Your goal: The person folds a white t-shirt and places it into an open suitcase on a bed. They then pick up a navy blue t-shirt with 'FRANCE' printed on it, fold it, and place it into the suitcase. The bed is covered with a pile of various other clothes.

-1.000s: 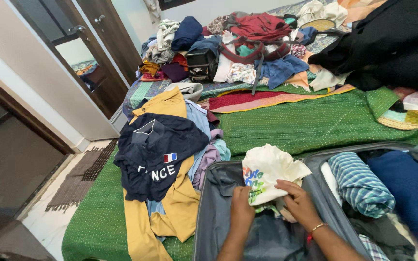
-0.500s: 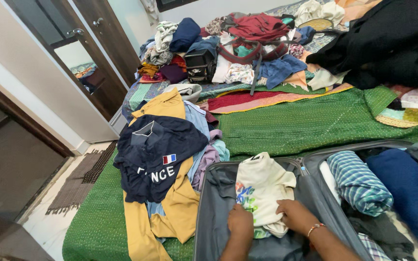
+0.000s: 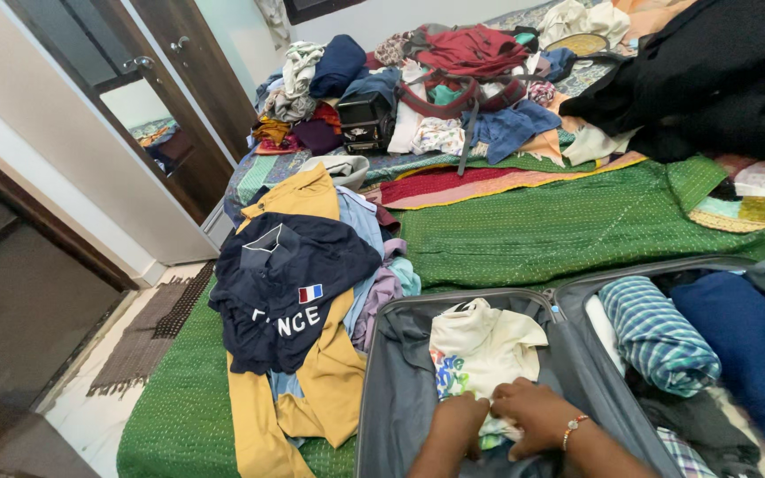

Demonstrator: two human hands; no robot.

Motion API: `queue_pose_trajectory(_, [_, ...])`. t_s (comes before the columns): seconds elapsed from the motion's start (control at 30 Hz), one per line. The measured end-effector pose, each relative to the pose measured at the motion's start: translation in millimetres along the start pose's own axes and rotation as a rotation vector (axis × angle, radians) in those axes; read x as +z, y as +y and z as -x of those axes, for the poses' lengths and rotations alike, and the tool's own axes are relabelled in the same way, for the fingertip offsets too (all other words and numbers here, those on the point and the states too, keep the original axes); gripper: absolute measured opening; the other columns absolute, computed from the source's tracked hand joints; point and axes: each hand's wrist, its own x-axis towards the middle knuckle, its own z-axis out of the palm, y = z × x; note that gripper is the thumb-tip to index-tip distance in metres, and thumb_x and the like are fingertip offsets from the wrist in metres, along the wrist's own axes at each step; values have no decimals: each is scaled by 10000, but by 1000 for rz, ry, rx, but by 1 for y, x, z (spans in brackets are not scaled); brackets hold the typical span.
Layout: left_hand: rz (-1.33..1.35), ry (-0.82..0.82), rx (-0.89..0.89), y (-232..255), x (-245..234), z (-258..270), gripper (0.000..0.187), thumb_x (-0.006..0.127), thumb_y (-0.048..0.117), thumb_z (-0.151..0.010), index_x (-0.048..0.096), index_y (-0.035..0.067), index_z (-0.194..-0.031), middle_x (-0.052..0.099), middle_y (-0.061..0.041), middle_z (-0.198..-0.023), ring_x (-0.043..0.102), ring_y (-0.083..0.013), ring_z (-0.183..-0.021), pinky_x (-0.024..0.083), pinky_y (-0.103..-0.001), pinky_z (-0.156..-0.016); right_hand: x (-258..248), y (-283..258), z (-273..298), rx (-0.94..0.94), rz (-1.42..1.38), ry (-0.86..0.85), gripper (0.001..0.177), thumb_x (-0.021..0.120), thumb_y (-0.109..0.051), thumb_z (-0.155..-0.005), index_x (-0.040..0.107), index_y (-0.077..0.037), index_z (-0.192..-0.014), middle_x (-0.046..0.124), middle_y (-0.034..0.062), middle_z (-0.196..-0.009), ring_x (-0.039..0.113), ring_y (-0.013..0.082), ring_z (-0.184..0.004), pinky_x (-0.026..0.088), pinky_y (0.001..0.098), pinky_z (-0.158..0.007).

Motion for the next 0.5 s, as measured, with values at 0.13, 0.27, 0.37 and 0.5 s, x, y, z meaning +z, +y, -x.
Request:
queue_pose_trajectory(0.13, [-23,144,17,-28,48,-30,237,709,107,-855,772,154,-1079,738,-143,-1083,743,-374,-946,591,-497,-764,36,20,-28,-21,146,86,359,754,-244,-761,686,-210,-1112,683,11,-1135,616,287,-1098,508,441,-894])
queue_pose_trajectory(0.27, [127,-48,-70,-38,23,-46,296,696,95,-775,753,149,-1060,740,-169,-1026,714,-371,-979,571,-494,-815,53,40,-49,87,84,147,118,638,-223,-913,642,-184,-1024,728,73,-938,699,310,-966,543,457,-811])
queue_pose_trajectory(0.37, [161,-13,-108,-37,15,-46,284,631,147,-877,702,117,-1150,727,-176,-1041,705,-377,-976,554,-512,-799,55,47,-52,109,-168,313,185,646,-235,-886,595,-189,-1058,737,123,-923,700,356,-918,532,487,-784])
queue_pose_trajectory(0.5, [-98,341,-63,-21,21,-30,235,584,176,-997,618,99,-1217,686,-131,-1000,689,-343,-883,523,-516,-724,55,49,-58,286,-214,300,232,636,-297,-928,531,-189,-1104,735,129,-955,693,373,-958,517,509,-809])
